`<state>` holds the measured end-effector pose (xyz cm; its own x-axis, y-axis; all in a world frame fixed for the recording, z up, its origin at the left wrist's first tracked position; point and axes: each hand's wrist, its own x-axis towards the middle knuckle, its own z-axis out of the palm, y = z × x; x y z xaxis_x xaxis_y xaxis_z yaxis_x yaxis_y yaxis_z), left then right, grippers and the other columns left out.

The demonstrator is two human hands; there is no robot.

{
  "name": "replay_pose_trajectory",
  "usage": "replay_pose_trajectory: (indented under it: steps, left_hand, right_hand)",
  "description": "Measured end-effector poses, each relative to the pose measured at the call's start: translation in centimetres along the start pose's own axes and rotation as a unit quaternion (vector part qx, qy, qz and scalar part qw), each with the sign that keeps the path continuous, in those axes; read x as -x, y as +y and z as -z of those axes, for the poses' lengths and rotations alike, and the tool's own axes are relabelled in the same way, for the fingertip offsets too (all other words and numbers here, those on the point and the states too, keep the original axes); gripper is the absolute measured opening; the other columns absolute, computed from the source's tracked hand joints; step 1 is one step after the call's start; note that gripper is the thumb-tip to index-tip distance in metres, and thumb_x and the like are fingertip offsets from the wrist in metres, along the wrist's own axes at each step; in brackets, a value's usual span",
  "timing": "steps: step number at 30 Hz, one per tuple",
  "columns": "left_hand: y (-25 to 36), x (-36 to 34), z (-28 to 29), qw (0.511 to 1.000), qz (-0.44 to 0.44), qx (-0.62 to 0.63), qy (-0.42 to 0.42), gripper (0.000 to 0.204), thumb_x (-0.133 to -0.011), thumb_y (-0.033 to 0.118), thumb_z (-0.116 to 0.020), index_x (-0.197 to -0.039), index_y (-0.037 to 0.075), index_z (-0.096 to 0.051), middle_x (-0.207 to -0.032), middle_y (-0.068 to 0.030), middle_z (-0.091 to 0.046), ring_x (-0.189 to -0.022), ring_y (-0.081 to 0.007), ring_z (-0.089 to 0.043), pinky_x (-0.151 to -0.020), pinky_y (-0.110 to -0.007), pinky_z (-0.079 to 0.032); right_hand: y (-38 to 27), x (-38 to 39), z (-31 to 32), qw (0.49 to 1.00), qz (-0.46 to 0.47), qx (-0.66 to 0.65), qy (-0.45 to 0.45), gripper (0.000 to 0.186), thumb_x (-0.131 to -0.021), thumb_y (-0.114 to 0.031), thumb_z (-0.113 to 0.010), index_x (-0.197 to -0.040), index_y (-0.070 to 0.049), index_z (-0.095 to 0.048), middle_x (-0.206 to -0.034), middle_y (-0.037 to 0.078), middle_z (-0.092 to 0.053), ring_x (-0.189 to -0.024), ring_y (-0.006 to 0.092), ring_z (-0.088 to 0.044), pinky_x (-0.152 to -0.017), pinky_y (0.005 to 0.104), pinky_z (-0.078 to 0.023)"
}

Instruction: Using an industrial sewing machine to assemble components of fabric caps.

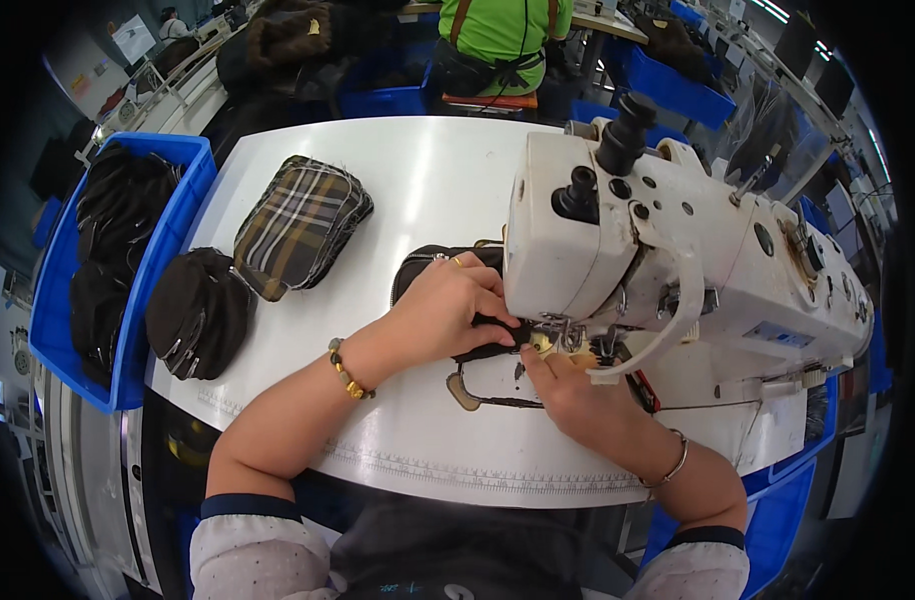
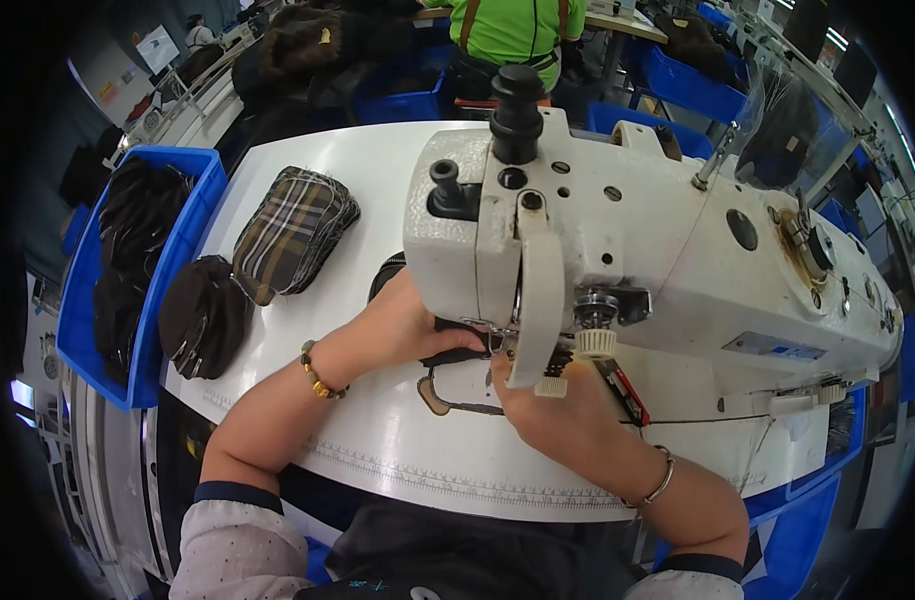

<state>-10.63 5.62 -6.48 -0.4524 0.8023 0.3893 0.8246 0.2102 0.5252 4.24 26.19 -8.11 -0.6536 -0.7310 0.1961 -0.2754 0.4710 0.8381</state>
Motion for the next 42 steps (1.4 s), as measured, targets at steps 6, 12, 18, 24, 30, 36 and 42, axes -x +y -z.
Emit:
replay_pose_trajectory:
  steps: [6,12,18,24,30,36,42]
  left_hand:
    - [1.0,0.2,0.4,1.000,0.009,-0.019,-0.013,0.022,-0.068,0.024,-0.085,-0.087,0.016,-0.080,-0.087,0.0000,-0.070,-0.087,-0.0257,-0.060,-0.074,-0.037,-0.050]
    - [0.9,0.3,0.4,1.000,-0.004,-0.023,-0.001,0.020,-0.068,0.023,-0.085,-0.085,0.015,-0.079,-0.088,0.0001,-0.071,-0.087,-0.0260,-0.060,-0.073,-0.037,-0.049]
    - [0.8,0.2,0.2,1.000,-0.004,-0.023,0.006,0.020,-0.067,0.023,-0.084,-0.085,0.015,-0.078,-0.093,0.0016,-0.071,-0.087,-0.0256,-0.060,-0.074,-0.036,-0.049]
    - [1.4,0.0,0.5,0.999,0.001,-0.046,0.005,0.020,-0.067,0.022,-0.084,-0.085,0.015,-0.079,-0.094,0.0008,-0.071,-0.087,-0.0258,-0.061,-0.076,-0.035,-0.050]
    - [1.6,0.0,0.6,0.998,0.000,-0.056,0.005,0.022,-0.066,0.022,-0.085,-0.085,0.014,-0.079,-0.096,-0.0023,-0.071,-0.088,-0.0273,-0.063,-0.075,-0.036,-0.051]
    - [2.4,-0.4,1.0,0.996,0.005,-0.081,0.035,0.026,-0.065,0.022,-0.086,-0.088,0.014,-0.078,-0.096,-0.0054,-0.071,-0.091,-0.0296,-0.064,-0.075,-0.036,-0.053]
    - [2.1,-0.1,0.3,0.995,0.035,-0.091,0.033,0.032,-0.068,0.024,-0.086,-0.096,0.014,-0.075,-0.094,-0.0055,-0.071,-0.090,-0.0300,-0.064,-0.082,-0.039,-0.046]
  right_hand:
    - [0.2,-0.8,-0.2,0.977,-0.048,-0.206,0.034,0.038,-0.081,-0.011,-0.060,-0.118,-0.003,-0.068,-0.079,0.003,-0.060,-0.064,0.0171,-0.062,-0.054,0.0332,-0.053]
    - [-0.2,-0.3,0.1,0.931,-0.128,-0.341,-0.029,0.033,-0.079,-0.017,-0.066,-0.110,-0.008,-0.072,-0.073,-0.003,-0.057,-0.061,0.0109,-0.058,-0.045,0.0299,-0.042]
    - [-0.5,-0.6,-0.5,0.907,-0.186,-0.378,0.016,0.028,-0.081,-0.020,-0.070,-0.108,-0.013,-0.073,-0.069,-0.007,-0.055,-0.055,0.0086,-0.055,-0.043,0.0299,-0.038]
    - [0.1,-1.0,0.8,0.899,-0.160,-0.402,-0.067,0.027,-0.085,-0.017,-0.064,-0.110,-0.012,-0.072,-0.069,-0.004,-0.056,-0.056,0.0099,-0.055,-0.043,0.0313,-0.040]
    - [0.3,-1.2,0.9,0.879,-0.170,-0.445,-0.012,0.033,-0.079,-0.006,-0.061,-0.110,0.000,-0.069,-0.065,0.005,-0.061,-0.052,0.0238,-0.062,-0.046,0.0379,-0.047]
    - [-1.0,-0.9,-0.3,0.843,-0.217,-0.492,0.006,0.033,-0.079,-0.005,-0.063,-0.111,-0.005,-0.070,-0.060,0.006,-0.059,-0.048,0.0267,-0.060,-0.045,0.0393,-0.046]
    - [-1.0,-1.2,-0.9,0.849,-0.240,-0.470,-0.006,0.016,-0.080,-0.010,-0.070,-0.096,-0.009,-0.073,-0.076,0.002,-0.068,-0.070,0.0213,-0.068,-0.065,0.0383,-0.054]
